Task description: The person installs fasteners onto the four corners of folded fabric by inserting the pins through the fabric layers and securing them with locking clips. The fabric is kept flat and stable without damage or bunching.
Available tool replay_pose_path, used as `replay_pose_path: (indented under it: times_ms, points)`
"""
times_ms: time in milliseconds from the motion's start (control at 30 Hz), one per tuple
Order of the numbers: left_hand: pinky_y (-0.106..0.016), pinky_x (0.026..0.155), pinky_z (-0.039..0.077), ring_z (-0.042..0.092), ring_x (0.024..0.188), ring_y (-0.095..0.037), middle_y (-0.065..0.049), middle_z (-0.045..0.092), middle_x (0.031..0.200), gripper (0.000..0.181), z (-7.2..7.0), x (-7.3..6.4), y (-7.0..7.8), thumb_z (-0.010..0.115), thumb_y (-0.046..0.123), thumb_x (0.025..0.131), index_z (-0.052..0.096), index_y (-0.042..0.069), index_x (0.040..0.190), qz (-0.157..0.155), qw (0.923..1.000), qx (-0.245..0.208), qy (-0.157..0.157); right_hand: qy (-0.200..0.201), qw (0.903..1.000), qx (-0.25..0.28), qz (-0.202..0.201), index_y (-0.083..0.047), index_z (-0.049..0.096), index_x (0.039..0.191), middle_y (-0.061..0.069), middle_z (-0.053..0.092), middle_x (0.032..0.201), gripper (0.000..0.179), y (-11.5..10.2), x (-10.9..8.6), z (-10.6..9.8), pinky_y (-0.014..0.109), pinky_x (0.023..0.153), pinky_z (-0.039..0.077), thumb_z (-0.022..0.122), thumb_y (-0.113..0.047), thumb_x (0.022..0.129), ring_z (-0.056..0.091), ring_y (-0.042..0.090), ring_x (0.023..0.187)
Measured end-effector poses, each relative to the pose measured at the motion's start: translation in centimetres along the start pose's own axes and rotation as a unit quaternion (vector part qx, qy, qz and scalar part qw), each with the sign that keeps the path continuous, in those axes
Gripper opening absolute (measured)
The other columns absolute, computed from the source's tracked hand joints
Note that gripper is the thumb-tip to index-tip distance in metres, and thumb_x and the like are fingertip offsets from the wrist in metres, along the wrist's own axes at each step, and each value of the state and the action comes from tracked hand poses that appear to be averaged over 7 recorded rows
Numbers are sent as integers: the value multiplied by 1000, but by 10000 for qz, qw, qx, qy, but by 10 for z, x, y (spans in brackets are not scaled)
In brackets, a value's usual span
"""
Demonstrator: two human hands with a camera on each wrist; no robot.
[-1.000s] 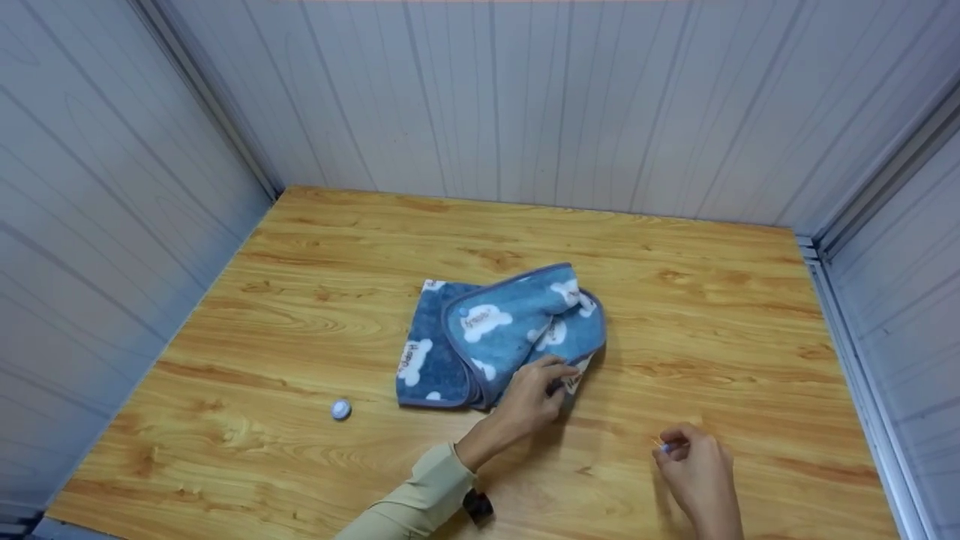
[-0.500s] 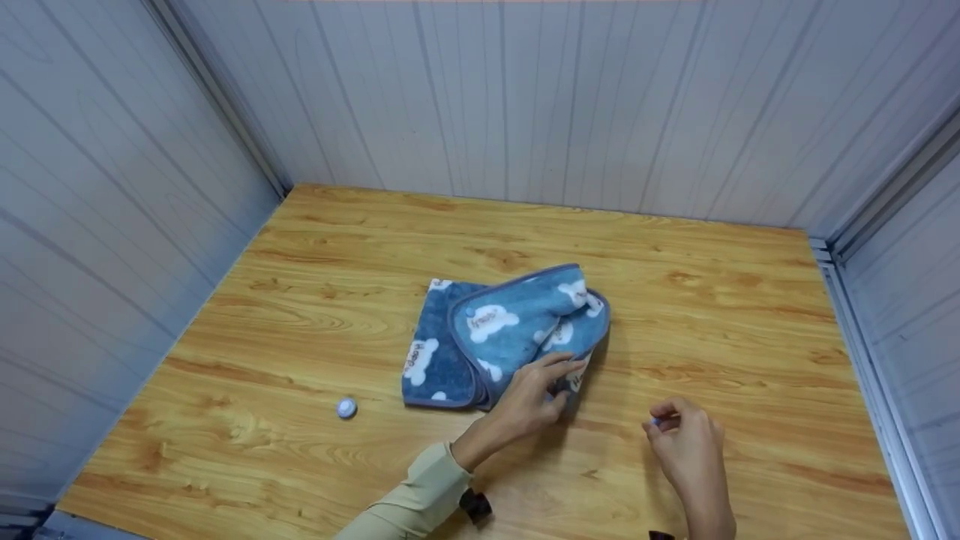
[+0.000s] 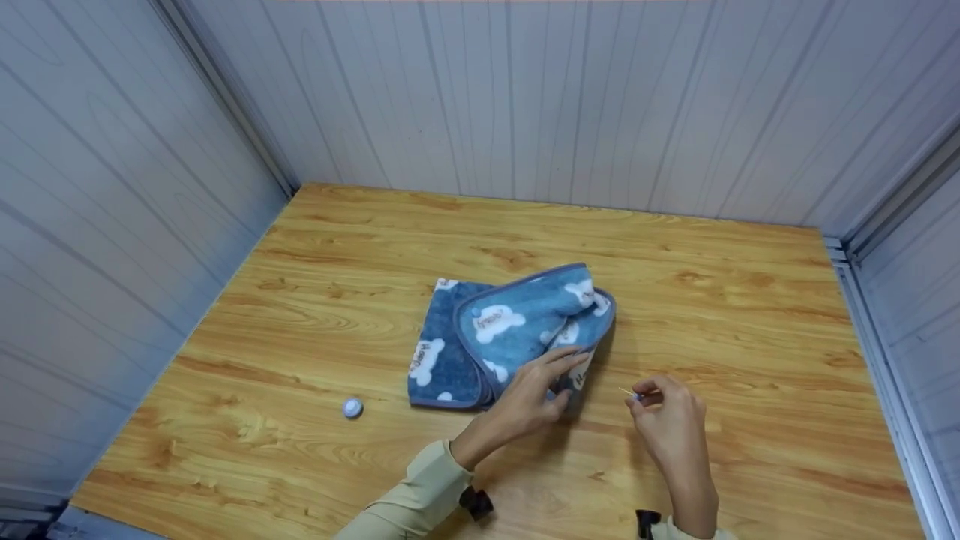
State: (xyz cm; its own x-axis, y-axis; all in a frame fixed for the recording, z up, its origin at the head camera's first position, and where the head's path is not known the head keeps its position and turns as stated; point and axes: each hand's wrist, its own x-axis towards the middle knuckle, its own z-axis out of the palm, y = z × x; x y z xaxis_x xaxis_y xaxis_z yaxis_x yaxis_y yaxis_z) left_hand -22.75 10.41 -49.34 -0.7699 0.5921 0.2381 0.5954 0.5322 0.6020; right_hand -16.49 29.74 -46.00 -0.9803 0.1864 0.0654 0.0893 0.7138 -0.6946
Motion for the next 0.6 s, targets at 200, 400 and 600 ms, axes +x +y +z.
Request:
replay_pose_path:
  times_ms: [200, 400, 600]
  points:
    - [-16, 90, 41, 51, 114, -3, 5, 47, 139, 57, -3, 0, 1, 61, 2, 82, 52, 15, 137, 192, 9994, 288, 76, 256, 9989, 190, -351, 4, 69, 87, 15, 68, 84, 16, -8, 6, 8, 9, 59, 46, 76, 4, 73, 64, 6, 71]
    - [-19, 94, 40, 50, 117, -4, 6, 45, 141, 56, -4, -1, 3, 60, 3, 84, 50, 15, 138, 166, 9993, 328, -76, 136, 9989, 194, -411, 2, 70, 87, 14, 68, 85, 15, -14, 10, 15, 10, 59, 47, 77, 3, 74, 67, 25, 76]
    - [-24, 98, 39, 51, 115, -4, 7, 44, 142, 58, -5, 0, 3, 59, 2, 84, 49, 16, 139, 205, 9991, 348, -115, 70, 9985, 135, -535, 2, 70, 88, 14, 68, 83, 14, -17, 13, 19, 10, 60, 46, 76, 1, 75, 67, 30, 78]
